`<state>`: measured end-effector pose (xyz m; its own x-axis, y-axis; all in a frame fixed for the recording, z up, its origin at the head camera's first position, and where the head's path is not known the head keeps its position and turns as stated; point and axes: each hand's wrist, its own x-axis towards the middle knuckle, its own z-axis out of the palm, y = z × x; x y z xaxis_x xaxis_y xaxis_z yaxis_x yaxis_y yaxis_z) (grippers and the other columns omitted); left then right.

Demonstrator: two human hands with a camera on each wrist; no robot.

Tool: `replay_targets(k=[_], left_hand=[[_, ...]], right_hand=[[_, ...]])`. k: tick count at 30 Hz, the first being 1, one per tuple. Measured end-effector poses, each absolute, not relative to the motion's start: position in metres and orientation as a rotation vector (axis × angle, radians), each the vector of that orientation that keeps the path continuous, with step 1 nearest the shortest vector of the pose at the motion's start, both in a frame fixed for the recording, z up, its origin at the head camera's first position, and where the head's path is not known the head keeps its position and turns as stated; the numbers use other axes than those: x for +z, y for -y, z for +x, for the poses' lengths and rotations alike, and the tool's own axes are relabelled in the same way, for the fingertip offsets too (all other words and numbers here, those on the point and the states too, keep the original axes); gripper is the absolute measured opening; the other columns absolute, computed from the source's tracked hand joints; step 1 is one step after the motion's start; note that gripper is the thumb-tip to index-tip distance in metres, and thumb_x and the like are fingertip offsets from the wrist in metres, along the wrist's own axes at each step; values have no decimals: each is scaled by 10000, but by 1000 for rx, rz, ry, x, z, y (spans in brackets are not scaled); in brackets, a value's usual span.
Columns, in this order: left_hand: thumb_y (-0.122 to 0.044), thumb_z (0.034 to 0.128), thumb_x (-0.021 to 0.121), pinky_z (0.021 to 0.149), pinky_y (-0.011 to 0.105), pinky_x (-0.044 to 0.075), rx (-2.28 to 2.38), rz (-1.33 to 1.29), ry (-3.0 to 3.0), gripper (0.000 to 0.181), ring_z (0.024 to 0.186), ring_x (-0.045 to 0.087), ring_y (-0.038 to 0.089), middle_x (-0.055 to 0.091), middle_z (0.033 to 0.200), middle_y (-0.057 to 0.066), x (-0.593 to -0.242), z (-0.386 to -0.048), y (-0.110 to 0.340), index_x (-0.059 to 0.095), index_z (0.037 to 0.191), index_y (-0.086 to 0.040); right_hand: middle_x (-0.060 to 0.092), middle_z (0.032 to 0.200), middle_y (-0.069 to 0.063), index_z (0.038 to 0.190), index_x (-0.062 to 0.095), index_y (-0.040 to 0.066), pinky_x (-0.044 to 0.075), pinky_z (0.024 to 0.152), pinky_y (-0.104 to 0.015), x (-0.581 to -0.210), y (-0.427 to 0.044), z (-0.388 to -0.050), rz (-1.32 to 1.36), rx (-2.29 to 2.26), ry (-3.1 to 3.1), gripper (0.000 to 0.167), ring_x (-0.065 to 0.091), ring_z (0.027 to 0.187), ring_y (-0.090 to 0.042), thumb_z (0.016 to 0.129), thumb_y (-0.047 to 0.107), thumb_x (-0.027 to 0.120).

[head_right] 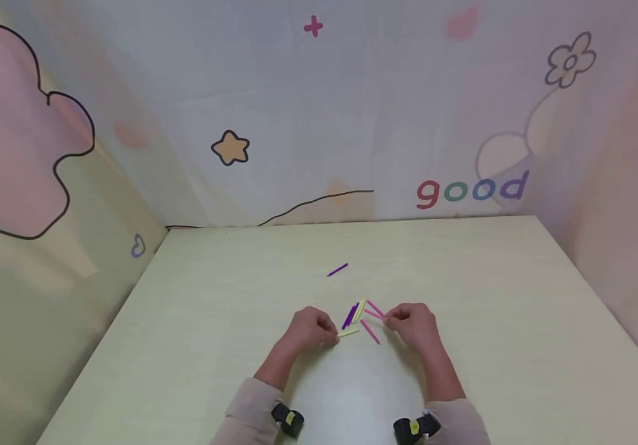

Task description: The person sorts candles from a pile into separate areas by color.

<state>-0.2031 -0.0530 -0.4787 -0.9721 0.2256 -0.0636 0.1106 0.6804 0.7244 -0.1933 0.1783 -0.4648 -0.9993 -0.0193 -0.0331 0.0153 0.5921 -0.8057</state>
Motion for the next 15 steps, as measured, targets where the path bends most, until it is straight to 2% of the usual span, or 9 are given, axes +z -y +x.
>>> replay_targets(k=[9,15], left_hand=[[-120,693,807,592,225,411,1161,242,-2731,99,652,481,74,583,624,-81,-478,-205,51,710,684,-104],[-129,695,809,595,224,405,1139,246,-2737,103,652,471,74,575,631,-82,-478,-203,52,708,687,-106]], right_hand=[[625,854,-70,921,701,-2,409,632,-335,-459,-211,-198,-8,-1405,-2833,162,523,788,-231,851,136,653],[636,885,-95,966,692,-18,399,636,-335,-462,-231,-200,103,-1394,-2863,233,523,818,-250,868,187,644]])
